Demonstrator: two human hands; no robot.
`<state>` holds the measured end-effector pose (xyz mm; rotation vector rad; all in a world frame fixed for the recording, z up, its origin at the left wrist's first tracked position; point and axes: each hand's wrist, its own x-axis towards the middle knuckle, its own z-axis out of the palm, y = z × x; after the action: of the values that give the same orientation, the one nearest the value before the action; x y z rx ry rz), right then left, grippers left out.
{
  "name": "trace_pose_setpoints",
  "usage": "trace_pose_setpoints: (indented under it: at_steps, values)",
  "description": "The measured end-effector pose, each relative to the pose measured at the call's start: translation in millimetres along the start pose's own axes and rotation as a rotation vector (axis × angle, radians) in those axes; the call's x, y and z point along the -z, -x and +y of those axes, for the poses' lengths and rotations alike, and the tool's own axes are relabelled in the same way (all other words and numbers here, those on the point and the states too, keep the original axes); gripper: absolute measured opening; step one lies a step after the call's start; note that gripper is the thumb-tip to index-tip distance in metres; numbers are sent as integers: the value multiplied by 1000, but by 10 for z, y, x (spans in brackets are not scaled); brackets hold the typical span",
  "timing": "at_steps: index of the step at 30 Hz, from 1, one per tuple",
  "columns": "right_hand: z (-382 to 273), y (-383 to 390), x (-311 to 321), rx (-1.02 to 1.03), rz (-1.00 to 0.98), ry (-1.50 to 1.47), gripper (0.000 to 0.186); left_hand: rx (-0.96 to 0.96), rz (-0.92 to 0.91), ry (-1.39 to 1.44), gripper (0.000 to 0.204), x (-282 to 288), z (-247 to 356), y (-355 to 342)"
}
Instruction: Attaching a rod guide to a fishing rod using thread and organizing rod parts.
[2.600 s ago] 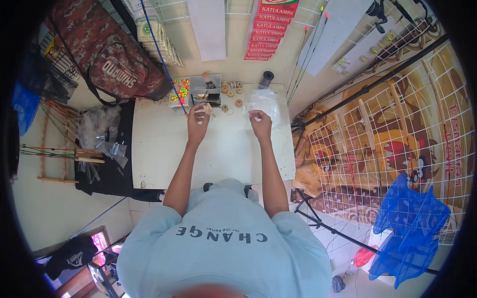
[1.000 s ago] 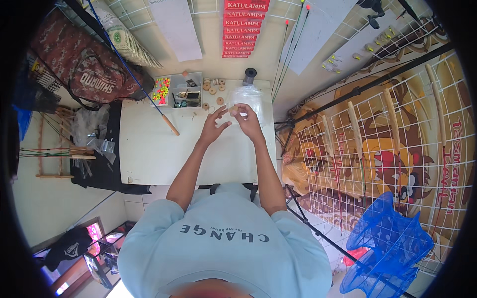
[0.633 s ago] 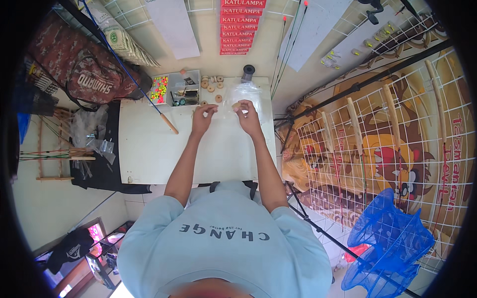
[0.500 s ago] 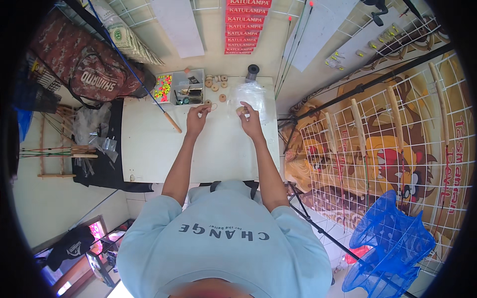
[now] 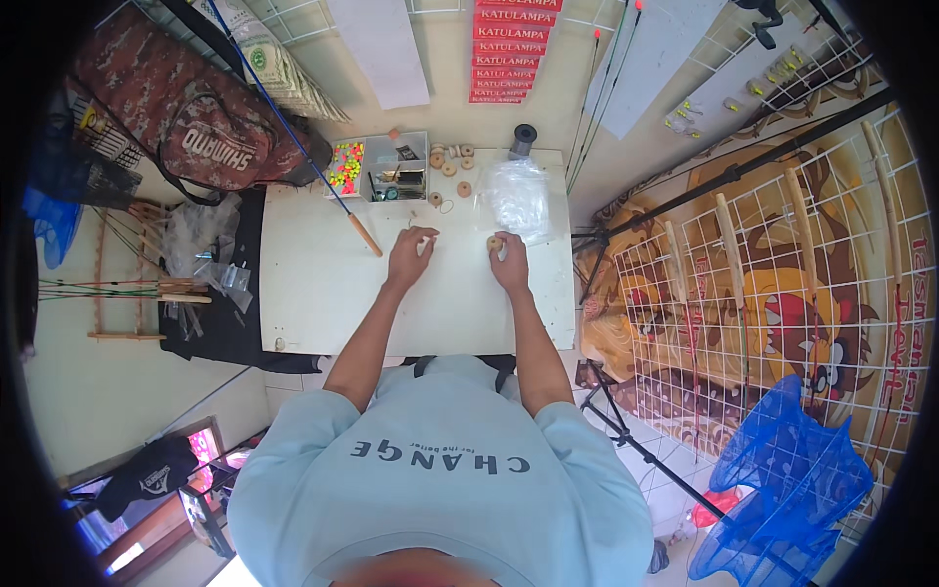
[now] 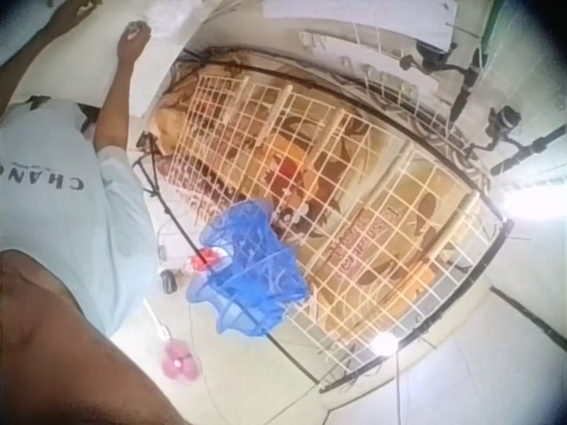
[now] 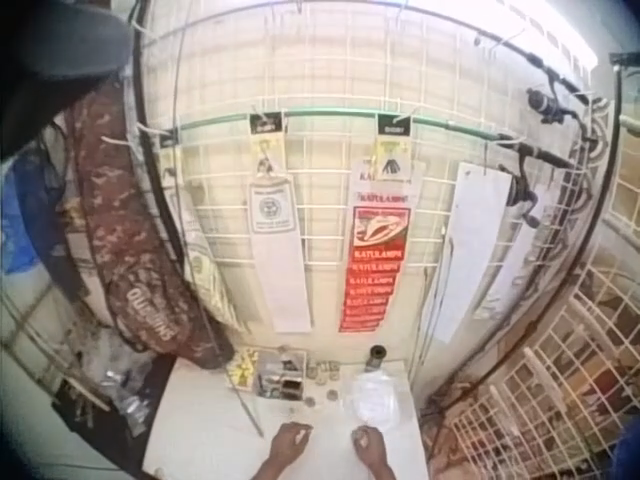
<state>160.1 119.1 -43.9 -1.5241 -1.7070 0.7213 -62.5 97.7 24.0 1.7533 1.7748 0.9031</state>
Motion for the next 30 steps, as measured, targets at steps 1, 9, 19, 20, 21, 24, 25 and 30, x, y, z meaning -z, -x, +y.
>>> trace_pose_setpoints:
  at_steps: [1,9,19,20,21,24,25,30]
  values:
    - [1,27,-7,-2,1,0,34,29,-43,17,16,-37,-22,60]
    - [-95,150,47,-38,104,89,44,68,-10,92,41,-190,-191,360]
    - [-232,226,0,10,99,182,40,163,-116,-126,43,-294,-419,341]
    - [-237,242,-18,40,88,170,38,161,-116,-124,43,-297,-402,332]
    - [-244,257,-39,69,77,158,36,161,-124,-116,40,-301,-382,322]
    - [-336,281,-93,77,83,185,33,161,-118,-93,35,-337,-394,289]
    - [-363,288,-100,102,88,213,34,160,-107,-77,33,-344,-389,270]
    - [-532,267,-105,19,123,250,41,171,-68,-89,32,-363,-353,176]
